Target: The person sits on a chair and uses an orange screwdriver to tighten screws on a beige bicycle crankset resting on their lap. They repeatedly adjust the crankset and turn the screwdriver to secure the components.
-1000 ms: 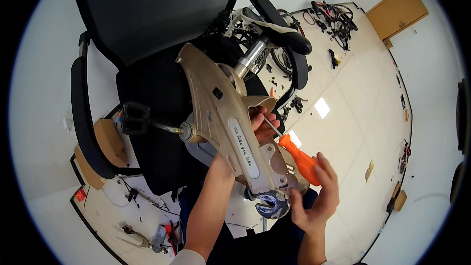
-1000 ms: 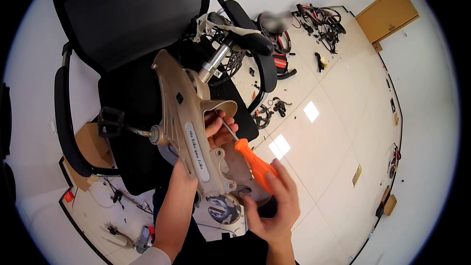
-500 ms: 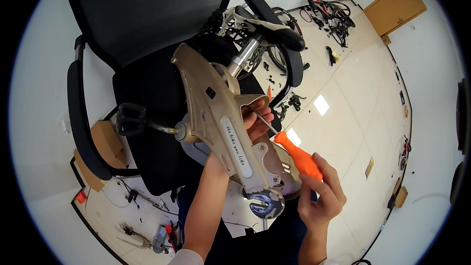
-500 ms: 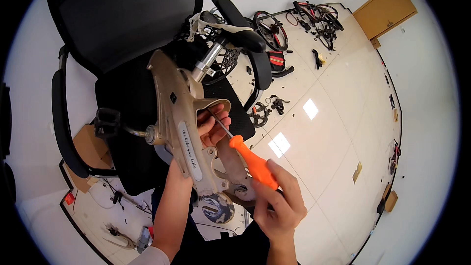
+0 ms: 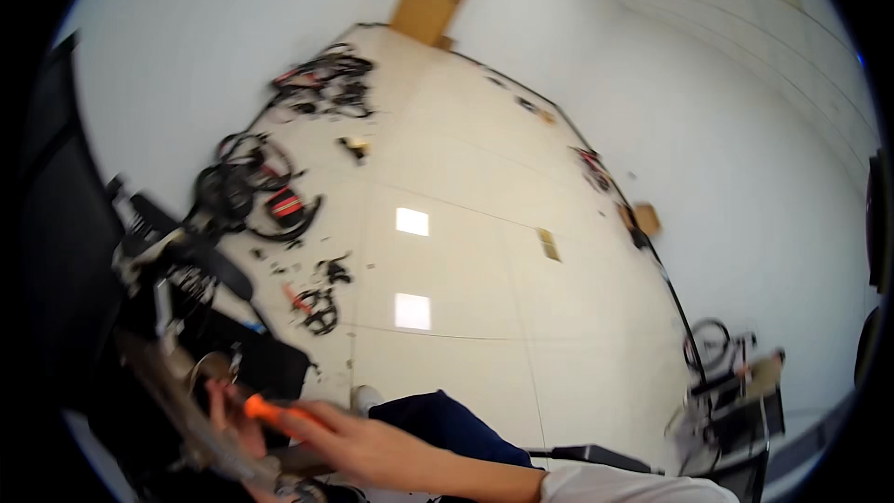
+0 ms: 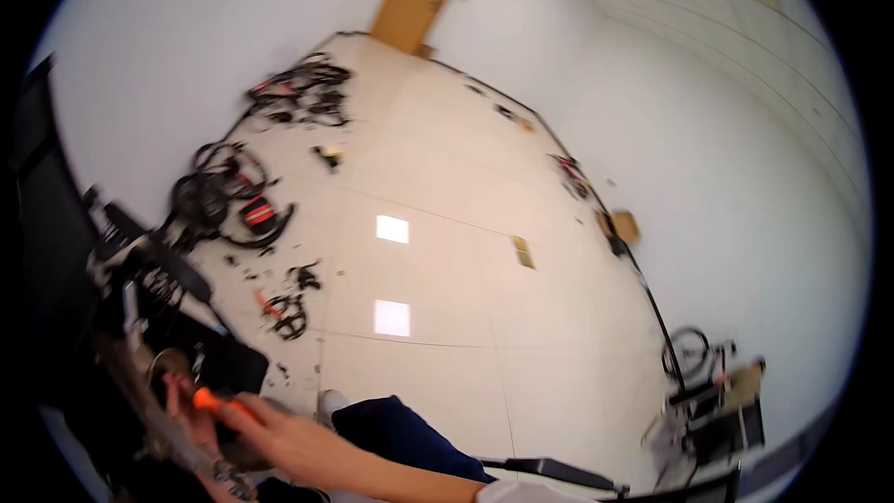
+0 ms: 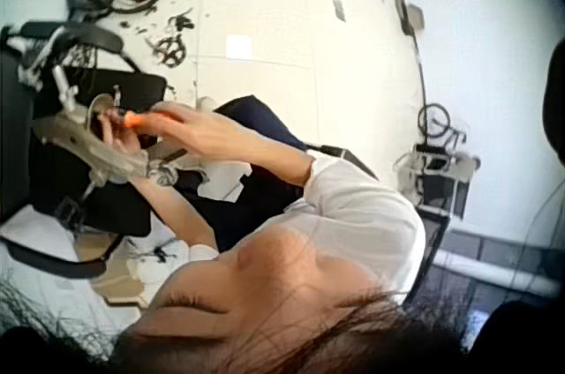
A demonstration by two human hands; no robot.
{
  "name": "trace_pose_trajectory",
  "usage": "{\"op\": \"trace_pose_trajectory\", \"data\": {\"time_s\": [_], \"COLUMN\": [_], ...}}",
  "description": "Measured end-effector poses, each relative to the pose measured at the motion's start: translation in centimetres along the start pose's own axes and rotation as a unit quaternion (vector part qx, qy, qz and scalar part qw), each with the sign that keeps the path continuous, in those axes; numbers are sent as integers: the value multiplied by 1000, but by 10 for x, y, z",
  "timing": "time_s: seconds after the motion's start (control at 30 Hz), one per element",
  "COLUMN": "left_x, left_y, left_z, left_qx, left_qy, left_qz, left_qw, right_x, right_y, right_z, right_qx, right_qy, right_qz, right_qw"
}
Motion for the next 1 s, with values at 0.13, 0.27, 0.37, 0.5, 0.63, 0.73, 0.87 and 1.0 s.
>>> {"op": "trace_pose_trajectory", "data": {"time_s": [0.13,0.27,0.37,0.5,0.63,0.73,0.87,1.0], "left_x": [-15,-11,-15,-6,13,4,35,30], "left_y": [-4,0,2,-13,-16,-18,-24,-26], "left_z": [-4,-3,3,-4,-6,-12,-2,5], "left_qx": [3,-111,-91,5,-29,-45,-6,-5], "left_qy": [35,-56,-95,7,13,76,98,132], "left_qz": [115,-103,-214,-28,15,96,90,89], "left_qw": [993,987,968,1000,999,992,991,987], "right_x": [16,5,0,-22,-20,-21,-17,-13], "right_y": [-12,-10,3,-5,-12,-15,-19,-19], "right_z": [15,7,10,5,-6,-1,18,10], "right_qx": [63,77,114,117,-10,25,154,119], "right_qy": [124,214,219,115,-31,-44,48,70], "right_qz": [34,72,59,25,-5,88,127,104], "right_qw": [990,971,967,986,999,995,979,985]}}
Point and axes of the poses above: each hand's wrist, its own y-axis towards the middle knuckle, its own x-axis out of the palm, z = x × y, the point moved 6 cm from there along y, towards the middle knuckle, and after that the axes turned 1 degree about z, right-handed, at the moved point
